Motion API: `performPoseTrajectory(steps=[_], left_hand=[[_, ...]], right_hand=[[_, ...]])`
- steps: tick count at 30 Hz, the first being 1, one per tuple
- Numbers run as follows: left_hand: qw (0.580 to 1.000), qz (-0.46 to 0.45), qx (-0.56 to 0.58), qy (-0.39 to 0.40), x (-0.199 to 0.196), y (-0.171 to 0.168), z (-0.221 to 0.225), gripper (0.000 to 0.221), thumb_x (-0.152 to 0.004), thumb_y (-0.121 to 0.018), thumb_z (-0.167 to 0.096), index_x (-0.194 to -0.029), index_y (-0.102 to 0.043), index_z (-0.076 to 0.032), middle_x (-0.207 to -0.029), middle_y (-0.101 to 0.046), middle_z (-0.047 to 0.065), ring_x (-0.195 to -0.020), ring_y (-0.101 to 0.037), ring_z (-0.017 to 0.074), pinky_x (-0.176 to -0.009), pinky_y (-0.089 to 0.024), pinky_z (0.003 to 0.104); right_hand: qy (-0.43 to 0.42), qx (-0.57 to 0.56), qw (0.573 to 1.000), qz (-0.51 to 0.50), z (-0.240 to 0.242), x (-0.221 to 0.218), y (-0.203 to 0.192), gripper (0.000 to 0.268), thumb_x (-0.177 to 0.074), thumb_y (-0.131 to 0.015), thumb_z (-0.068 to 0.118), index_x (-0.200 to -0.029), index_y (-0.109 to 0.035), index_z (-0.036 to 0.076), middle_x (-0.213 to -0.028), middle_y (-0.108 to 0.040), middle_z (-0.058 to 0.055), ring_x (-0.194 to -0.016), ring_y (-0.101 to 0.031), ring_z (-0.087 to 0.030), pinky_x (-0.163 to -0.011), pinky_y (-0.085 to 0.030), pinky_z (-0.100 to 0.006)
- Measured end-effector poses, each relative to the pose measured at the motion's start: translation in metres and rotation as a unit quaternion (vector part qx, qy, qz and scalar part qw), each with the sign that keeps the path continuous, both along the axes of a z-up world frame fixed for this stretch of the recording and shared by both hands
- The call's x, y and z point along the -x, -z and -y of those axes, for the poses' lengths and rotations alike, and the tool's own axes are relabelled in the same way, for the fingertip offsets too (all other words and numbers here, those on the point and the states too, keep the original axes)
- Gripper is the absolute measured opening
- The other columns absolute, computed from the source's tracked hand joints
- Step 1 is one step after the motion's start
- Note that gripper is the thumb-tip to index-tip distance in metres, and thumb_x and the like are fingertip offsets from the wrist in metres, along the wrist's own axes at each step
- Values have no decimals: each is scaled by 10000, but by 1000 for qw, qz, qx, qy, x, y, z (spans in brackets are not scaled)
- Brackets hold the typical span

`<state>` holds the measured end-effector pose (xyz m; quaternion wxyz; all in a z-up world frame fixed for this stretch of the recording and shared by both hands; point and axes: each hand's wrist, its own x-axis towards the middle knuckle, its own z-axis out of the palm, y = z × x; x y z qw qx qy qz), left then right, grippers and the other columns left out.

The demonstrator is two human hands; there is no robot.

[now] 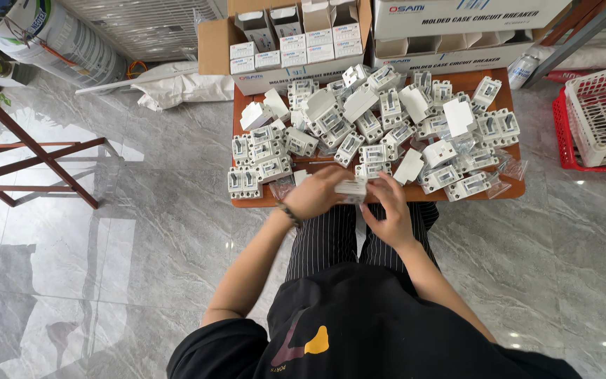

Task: The person picks up circuit breakers from a table and places them into cardboard boxes.

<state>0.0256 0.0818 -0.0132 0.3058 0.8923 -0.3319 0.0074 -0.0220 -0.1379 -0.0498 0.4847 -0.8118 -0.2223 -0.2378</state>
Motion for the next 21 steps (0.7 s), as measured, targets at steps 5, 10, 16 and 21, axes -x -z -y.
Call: performPoseTrajectory(steps=[5, 10, 16, 21], left_hand=[[997, -54, -18, -60, -67, -154, -73, 291, -912, -718, -16, -1162, -647, 115, -1011, -698, 349, -962, -687, 549, -832, -549, 611], [977, -25, -111, -178, -220, -147, -153, 590, -1000, -682, -128, -1531, -432, -74, -1383, -496, 192, -1056, -633, 269, -909, -597, 381], [965, -10, -134, -227, -296, -123, -156, 556, -926, -597, 123, -1459, -499, 3, -1498, -406, 202, -1178, -623, 373, -1063, -557, 446], [955, 50, -226, -186, -307, -69, -165, 675, -869, -553, 166, -1450, -481, -169, -1307, -541, 174, -1041, -635, 415, -834, -580, 525]], right_hand=[[21, -26, 999, -1, 19, 20, 3, 248, -938, -713, 95, -1175, -710, 26, -1381, -521, -216, -1113, -691, -372, -730, -657, -387], [14, -11, 1000, -16, 27, 19, 2, 204, -999, -658, 147, -1154, -727, 34, -1339, -540, -187, -1119, -655, -267, -797, -662, -303], [17, 6, 1000, -12, 34, 8, 6, 130, -982, -675, 104, -1073, -745, 43, -1298, -579, -179, -1076, -681, -260, -895, -610, -366], [34, 0, 998, -43, 44, 2, 9, 162, -985, -651, 119, -1035, -763, 14, -1228, -601, -176, -960, -677, -246, -871, -616, -349]])
